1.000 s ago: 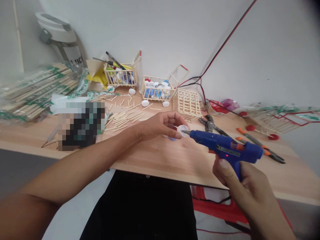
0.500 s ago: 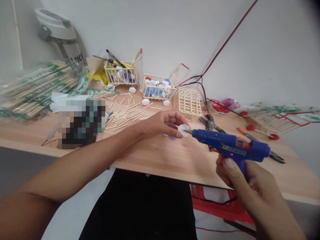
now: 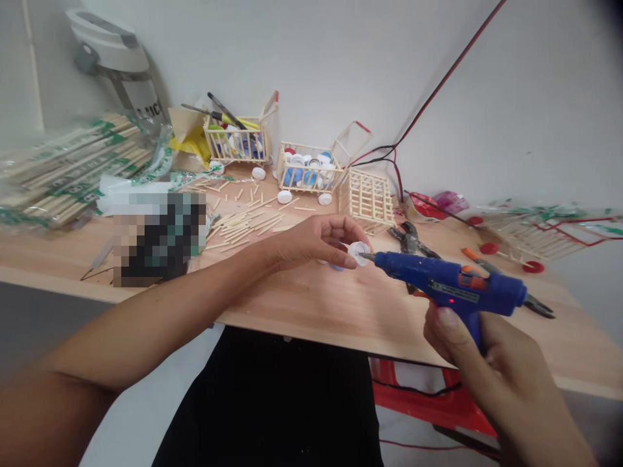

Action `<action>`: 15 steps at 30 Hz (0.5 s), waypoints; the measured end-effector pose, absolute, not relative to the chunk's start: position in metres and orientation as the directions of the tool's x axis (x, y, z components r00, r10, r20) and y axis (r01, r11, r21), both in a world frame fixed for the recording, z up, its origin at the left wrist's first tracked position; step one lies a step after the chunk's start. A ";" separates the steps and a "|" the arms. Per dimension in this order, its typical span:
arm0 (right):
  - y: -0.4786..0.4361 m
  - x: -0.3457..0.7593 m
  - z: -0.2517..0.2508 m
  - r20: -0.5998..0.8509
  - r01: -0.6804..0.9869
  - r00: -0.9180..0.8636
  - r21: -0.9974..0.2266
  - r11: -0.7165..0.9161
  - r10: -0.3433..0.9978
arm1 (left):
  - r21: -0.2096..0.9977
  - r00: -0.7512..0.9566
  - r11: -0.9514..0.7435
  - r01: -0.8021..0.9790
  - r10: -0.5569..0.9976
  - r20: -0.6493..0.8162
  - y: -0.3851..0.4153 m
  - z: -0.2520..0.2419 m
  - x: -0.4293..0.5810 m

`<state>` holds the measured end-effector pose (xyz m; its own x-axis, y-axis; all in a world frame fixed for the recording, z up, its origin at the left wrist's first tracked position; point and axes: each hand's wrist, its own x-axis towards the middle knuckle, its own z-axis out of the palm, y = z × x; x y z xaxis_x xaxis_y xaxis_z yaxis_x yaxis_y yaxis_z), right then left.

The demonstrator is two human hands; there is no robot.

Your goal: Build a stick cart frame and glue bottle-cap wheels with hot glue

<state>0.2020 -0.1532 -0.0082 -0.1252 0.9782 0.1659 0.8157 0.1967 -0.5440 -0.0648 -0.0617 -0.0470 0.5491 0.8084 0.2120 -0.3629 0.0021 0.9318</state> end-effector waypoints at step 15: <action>-0.158 0.189 0.007 0.144 0.822 -0.073 -0.552 0.141 0.987 | 0.932 0.560 0.011 -0.362 0.802 0.209 -0.062 -0.047 -0.065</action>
<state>0.1893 -0.1580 0.0065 -0.0733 0.9869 0.1438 0.8215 0.1415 -0.5524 -0.0652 -0.0618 -0.0472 0.5603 0.8016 0.2087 -0.3623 0.0106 0.9320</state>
